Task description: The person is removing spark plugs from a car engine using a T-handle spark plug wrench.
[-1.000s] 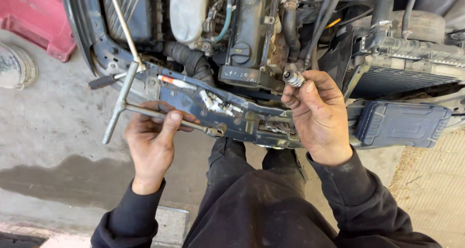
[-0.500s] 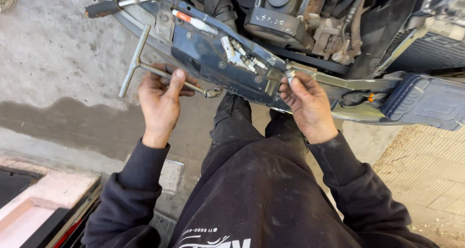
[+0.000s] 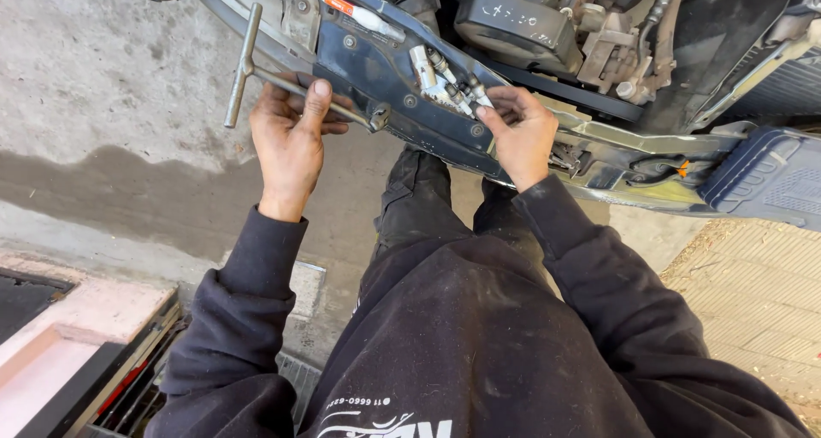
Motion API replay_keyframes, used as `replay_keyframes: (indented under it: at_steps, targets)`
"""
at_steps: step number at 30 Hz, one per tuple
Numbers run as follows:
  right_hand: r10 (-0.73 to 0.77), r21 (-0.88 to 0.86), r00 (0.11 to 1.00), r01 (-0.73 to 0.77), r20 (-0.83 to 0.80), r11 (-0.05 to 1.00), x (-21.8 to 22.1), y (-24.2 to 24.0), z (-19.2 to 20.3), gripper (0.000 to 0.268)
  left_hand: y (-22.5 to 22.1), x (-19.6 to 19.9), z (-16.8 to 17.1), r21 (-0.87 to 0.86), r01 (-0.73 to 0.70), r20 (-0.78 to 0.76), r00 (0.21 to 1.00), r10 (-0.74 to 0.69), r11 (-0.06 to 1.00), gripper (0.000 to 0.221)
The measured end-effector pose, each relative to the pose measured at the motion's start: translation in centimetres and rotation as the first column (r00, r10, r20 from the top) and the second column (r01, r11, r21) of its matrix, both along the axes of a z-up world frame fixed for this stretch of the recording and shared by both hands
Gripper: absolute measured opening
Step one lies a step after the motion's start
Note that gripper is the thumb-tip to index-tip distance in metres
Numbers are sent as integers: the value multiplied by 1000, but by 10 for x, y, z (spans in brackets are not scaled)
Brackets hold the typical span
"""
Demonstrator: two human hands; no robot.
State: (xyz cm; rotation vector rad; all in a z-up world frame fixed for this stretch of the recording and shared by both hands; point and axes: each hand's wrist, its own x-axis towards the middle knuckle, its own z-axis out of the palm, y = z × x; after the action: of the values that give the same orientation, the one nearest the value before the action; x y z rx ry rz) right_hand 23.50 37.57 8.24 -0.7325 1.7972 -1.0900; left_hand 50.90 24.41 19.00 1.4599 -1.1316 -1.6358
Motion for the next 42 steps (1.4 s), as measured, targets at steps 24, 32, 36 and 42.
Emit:
replay_keyframes:
  at_steps: [24,32,36,42]
  targets:
    - [159,-28,943,-175,-294,984,7,-55,-2,28,-136,56,-145,-248,-172,-71,985,159,954,21]
    - [159,-16,943,-171,-291,985,9,-57,-2,29,-134,49,-150,-151,-268,54,959,279,952,29]
    - [153,-25,945,-167,-289,986,8,-56,-4,29,-128,53,-148,-241,-209,205,944,260,948,35]
    - [83,-37,974,-93,-209,995,6,-54,-12,24,-126,57,-151,-275,-177,387,879,277,945,39]
